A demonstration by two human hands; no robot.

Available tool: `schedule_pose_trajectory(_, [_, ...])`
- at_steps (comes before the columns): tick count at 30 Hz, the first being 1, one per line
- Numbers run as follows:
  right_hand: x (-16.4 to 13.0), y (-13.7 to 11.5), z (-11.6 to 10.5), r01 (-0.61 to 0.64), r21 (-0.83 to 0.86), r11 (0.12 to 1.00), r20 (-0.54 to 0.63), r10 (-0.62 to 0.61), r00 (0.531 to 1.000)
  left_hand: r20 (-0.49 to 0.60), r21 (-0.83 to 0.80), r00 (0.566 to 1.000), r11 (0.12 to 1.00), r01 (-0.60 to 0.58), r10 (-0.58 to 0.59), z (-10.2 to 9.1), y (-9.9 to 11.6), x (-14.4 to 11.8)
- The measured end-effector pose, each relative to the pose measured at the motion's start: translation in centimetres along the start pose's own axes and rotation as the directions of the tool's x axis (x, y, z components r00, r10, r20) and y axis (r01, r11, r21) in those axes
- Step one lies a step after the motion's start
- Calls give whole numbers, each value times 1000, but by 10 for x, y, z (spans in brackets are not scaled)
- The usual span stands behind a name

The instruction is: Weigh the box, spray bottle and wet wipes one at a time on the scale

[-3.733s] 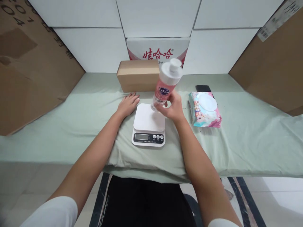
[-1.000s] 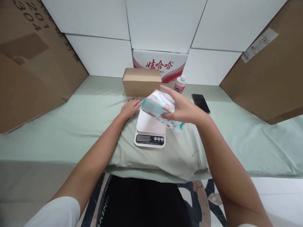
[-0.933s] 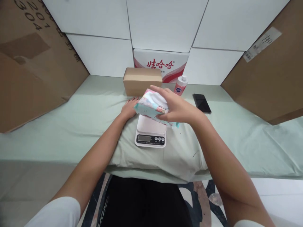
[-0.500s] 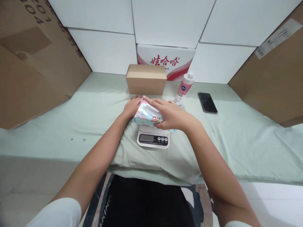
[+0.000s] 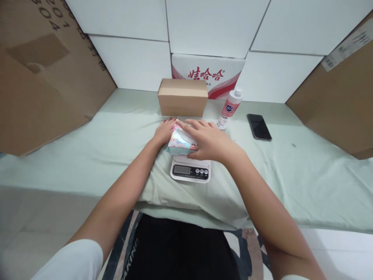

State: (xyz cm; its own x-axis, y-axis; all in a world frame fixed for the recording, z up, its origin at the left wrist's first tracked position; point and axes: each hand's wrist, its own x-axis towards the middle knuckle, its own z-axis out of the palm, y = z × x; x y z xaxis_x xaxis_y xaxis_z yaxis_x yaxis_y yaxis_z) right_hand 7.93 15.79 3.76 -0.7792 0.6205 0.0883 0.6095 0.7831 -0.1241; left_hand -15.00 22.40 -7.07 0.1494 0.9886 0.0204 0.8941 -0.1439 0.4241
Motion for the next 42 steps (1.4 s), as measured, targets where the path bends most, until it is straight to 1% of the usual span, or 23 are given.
schedule_pose_trajectory(4, [9, -8, 0, -72, -84, 994, 54, 77, 996, -4, -10, 1000, 1000, -1, 1, 0, 0, -1])
schedule_pose_trajectory(7, [4, -8, -6, -108, -65, 992, 69, 113, 991, -14, -25, 1000, 1000, 3, -4, 0, 1, -1])
schedule_pose_trajectory(10, [-22, 1, -14, -208, 61, 976, 9, 208, 978, -35, -48, 999, 999, 10, -11, 1, 1, -2])
schedule_pose_trajectory(12, [-48, 10, -18, -294, 155, 943, -61, 306, 950, -45, -56, 999, 998, 10, -13, 3, 1, -1])
schedule_pose_trajectory(15, [-84, 27, -22, -479, 194, 856, -119, 505, 855, -47, -55, 999, 998, 15, -17, 4, 1, 0])
schedule_pose_trajectory(16, [-93, 33, -23, -560, 171, 810, -118, 581, 805, -47, -53, 999, 998, 15, -18, 4, 1, 0])
schedule_pose_trajectory(19, [-100, 48, -23, -784, 36, 620, -98, 783, 615, -49, -41, 999, 999, 6, -8, 4, 2, 0])
schedule_pose_trajectory(20, [-98, 54, -22, -829, -6, 559, -86, 826, 557, -50, -37, 999, 999, 5, -7, 3, 2, 0])
schedule_pose_trajectory(22, [-89, 64, -16, -883, -60, 465, -62, 882, 468, -50, -35, 999, 999, 6, -8, 3, 2, 0])
schedule_pose_trajectory(24, [-79, 76, -9, -912, -63, 406, -47, 911, 409, -48, -41, 999, 999, 15, -17, 2, 3, -1])
schedule_pose_trajectory(26, [-72, 88, -1, -922, -13, 387, -74, 919, 386, -47, -44, 999, 999, 21, -23, 2, 3, -1])
schedule_pose_trajectory(28, [-67, 95, 4, -891, 122, 436, -191, 892, 410, -47, -39, 999, 999, 22, -24, 3, 3, -1])
schedule_pose_trajectory(29, [-64, 96, 5, -832, 243, 499, -288, 856, 429, -46, -35, 999, 999, 21, -22, 3, 3, 0])
schedule_pose_trajectory(30, [-61, 96, 4, -718, 395, 573, -402, 811, 426, -44, -31, 999, 999, 20, -21, 3, 2, 0])
schedule_pose_trajectory(31, [-57, 93, 4, -541, 550, 636, -508, 769, 388, -43, -28, 999, 999, 21, -22, 2, 2, 0])
schedule_pose_trajectory(32, [-53, 89, 3, -313, 673, 671, -592, 741, 317, -42, -28, 999, 999, 22, -23, 2, 3, -1])
schedule_pose_trajectory(34, [-41, 79, 4, 116, 755, 646, -656, 737, 166, -40, -30, 999, 999, 24, -25, 2, 3, -1])
schedule_pose_trajectory(35, [-34, 74, 7, 245, 750, 614, -651, 751, 113, -39, -30, 999, 999, 25, -26, 1, 3, -1])
schedule_pose_trajectory(36, [-27, 71, 11, 313, 748, 585, -635, 768, 80, -38, -33, 999, 999, 26, -27, 1, 4, -2])
schedule_pose_trajectory(37, [-20, 71, 17, 338, 755, 562, -612, 788, 58, -37, -37, 999, 999, 28, -29, 1, 4, -2])
schedule_pose_trajectory(39, [-6, 77, 32, 305, 793, 527, -559, 829, 18, -39, -49, 999, 998, 33, -35, 1, 4, -2])
schedule_pose_trajectory(41, [8, 92, 50, 206, 835, 511, -520, 854, -7, -47, -59, 998, 998, 33, -36, 1, 4, -1])
schedule_pose_trajectory(42, [15, 102, 59, 147, 848, 510, -515, 857, -2, -51, -61, 998, 998, 33, -36, 1, 4, -1])
